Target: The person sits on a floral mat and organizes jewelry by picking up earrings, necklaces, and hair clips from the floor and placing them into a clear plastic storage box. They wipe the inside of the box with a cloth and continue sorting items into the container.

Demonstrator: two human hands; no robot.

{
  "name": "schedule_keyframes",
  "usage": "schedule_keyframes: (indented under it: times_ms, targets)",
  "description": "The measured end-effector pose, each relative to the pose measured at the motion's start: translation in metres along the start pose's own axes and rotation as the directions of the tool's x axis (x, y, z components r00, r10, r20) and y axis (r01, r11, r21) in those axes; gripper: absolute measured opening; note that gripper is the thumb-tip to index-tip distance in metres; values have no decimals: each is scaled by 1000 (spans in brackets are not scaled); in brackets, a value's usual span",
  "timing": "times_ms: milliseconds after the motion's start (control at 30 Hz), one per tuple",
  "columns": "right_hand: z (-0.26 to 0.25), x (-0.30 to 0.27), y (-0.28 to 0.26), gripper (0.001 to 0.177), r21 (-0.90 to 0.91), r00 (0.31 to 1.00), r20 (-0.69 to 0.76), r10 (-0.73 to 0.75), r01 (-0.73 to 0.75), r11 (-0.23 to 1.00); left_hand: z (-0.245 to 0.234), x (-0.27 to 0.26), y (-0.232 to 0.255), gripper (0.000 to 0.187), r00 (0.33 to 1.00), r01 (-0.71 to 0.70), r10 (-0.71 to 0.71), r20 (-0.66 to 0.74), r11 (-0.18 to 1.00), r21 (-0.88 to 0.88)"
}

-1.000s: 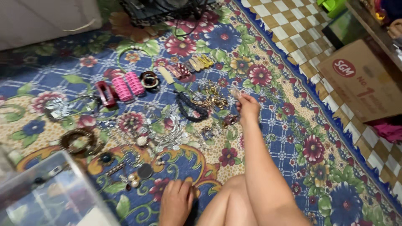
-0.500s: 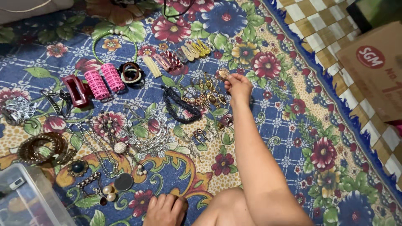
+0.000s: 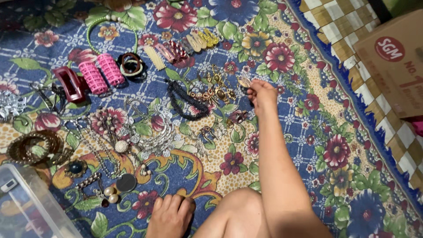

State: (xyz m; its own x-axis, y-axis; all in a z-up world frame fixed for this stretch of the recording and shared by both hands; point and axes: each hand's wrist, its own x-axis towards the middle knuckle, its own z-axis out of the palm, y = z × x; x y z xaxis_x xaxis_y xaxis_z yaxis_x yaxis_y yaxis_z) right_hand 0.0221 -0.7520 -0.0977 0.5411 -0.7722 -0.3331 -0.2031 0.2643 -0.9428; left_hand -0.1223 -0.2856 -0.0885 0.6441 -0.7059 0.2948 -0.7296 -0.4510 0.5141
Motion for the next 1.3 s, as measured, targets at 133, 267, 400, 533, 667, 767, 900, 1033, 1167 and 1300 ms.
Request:
schedule_keyframes:
  times_ms: [133,267,400,533,667,767,900,1033,1167,1300]
  targets:
    - [-9,-4,-4,8,-32,1000,-14,-14,14,999,-1,-3,1,27,1000,17,-17,25,1000,-6]
    - [0,-8,-8,8,-40,999,1,-34,34,999,-2,0,2,27,999,27,-26,33,1000,-4]
    - [17,-19,-14,10,-57,999,31,-33,34,998,-4,2,1,28,999,23,-23,39,1000,-1]
    - [17,-46,-30,9,-115,995,97,1,10,993,-8,2,3,23,999,10,-10,52,1000,-3]
    - [-1,-106,-34,10,-258,974,116,195,-160,953,-18,7,5,23,995,31,-30,94,999,-7]
    - [-16,-156,-15,12,-178,937,232,262,-224,958,-22,8,8,23,993,40,-40,115,999,6]
    - [-18,-192,4,18,-152,850,396,347,-312,938,-24,8,9,23,994,49,-48,93,999,-9]
    - [7,-212,13,16,-225,743,486,460,-402,888,-27,10,9,20,990,56,-54,128,998,-9]
    - [34,-227,21,15,-311,744,440,502,-398,863,-30,10,10,17,995,49,-49,89,999,-6]
    - [43,-233,22,13,-305,778,422,466,-362,881,-31,9,9,16,992,55,-53,117,998,-17]
